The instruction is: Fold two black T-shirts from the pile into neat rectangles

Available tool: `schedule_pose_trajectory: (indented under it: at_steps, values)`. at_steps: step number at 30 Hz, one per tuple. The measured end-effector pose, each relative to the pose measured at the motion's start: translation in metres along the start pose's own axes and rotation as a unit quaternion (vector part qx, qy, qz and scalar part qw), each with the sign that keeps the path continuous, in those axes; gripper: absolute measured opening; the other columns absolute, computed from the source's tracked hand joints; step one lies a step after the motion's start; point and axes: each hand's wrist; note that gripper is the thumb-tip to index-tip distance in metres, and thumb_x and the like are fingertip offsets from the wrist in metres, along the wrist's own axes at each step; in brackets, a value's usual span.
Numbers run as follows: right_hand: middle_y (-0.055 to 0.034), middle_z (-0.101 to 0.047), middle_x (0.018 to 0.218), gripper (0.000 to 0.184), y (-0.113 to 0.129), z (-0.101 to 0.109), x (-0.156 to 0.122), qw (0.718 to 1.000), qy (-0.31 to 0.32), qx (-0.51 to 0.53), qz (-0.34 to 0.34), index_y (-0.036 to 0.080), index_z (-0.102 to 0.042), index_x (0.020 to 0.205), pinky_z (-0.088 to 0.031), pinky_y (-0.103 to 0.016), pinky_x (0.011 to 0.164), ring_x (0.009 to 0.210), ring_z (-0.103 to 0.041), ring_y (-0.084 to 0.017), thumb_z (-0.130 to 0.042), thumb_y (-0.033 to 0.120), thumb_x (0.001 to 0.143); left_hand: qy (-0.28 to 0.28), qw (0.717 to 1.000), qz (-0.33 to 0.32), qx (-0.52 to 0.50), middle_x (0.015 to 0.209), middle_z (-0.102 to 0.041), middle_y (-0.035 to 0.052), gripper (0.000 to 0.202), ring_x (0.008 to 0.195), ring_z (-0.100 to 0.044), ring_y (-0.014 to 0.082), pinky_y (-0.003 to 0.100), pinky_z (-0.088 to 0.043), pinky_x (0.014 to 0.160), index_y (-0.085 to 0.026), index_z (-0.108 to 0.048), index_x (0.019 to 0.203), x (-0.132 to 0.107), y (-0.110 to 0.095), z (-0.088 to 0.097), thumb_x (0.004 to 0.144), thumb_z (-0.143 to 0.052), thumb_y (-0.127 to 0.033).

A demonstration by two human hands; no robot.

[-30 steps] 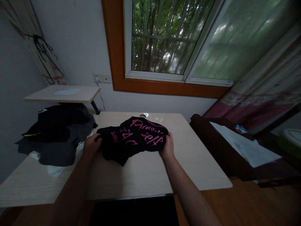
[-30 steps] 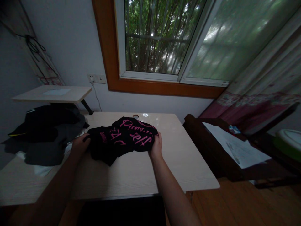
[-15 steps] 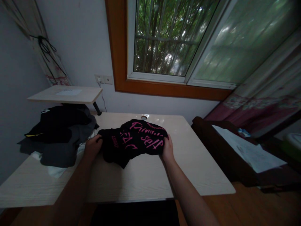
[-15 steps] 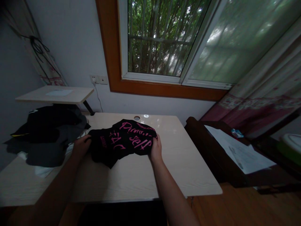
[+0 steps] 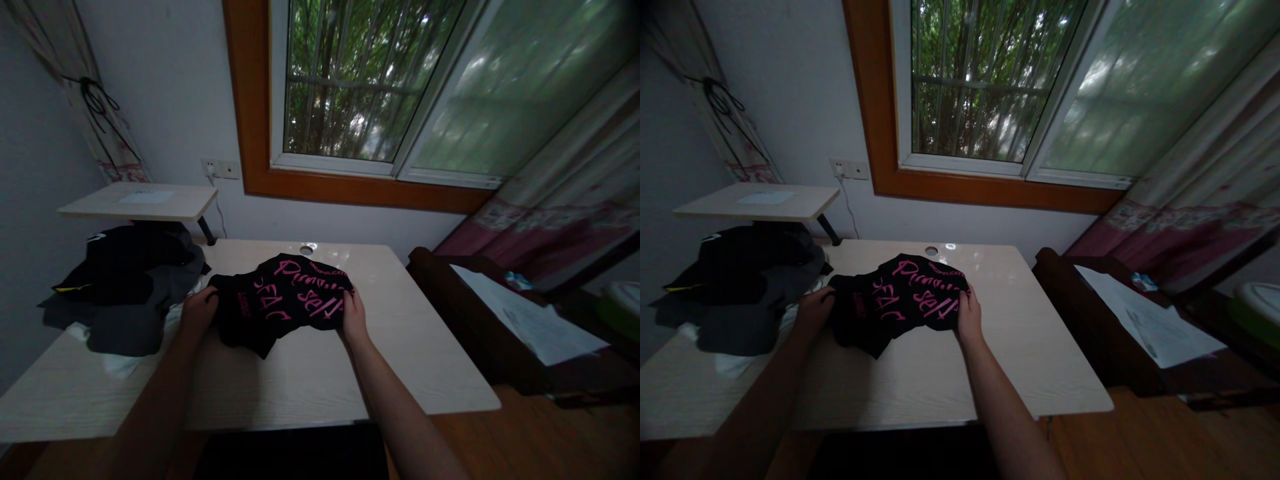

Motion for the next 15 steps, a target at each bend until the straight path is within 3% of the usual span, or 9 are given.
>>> schedule_pose_trajectory:
  at_steps: [15]
  values:
    - [-0.0072, -0.073, 0.118, 0.045, 0.0044, -0.0028, -0.001, 0.998, 0.0, -0.062, 0.003, 0.021, -0.065, 0.126, -0.044, -0.04, 0.103, 0.112, -0.064, -0.025, -0.049, 0.049, 0.096, -0.01, 1.0, 0.013, -0.023, 0.078, -0.075, 0.0006, 0.034, 0.075, -0.068, 0.0212, 0.029, -0.052, 0.074, -0.024, -0.075, 0.091, -0.001, 0.0016, -0.0015, 0.078, -0.046, -0.034]
Point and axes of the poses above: each hand's wrist, its own x-axis towards the middle knuckle, its own z-axis out of the back of the hand, y = z × x
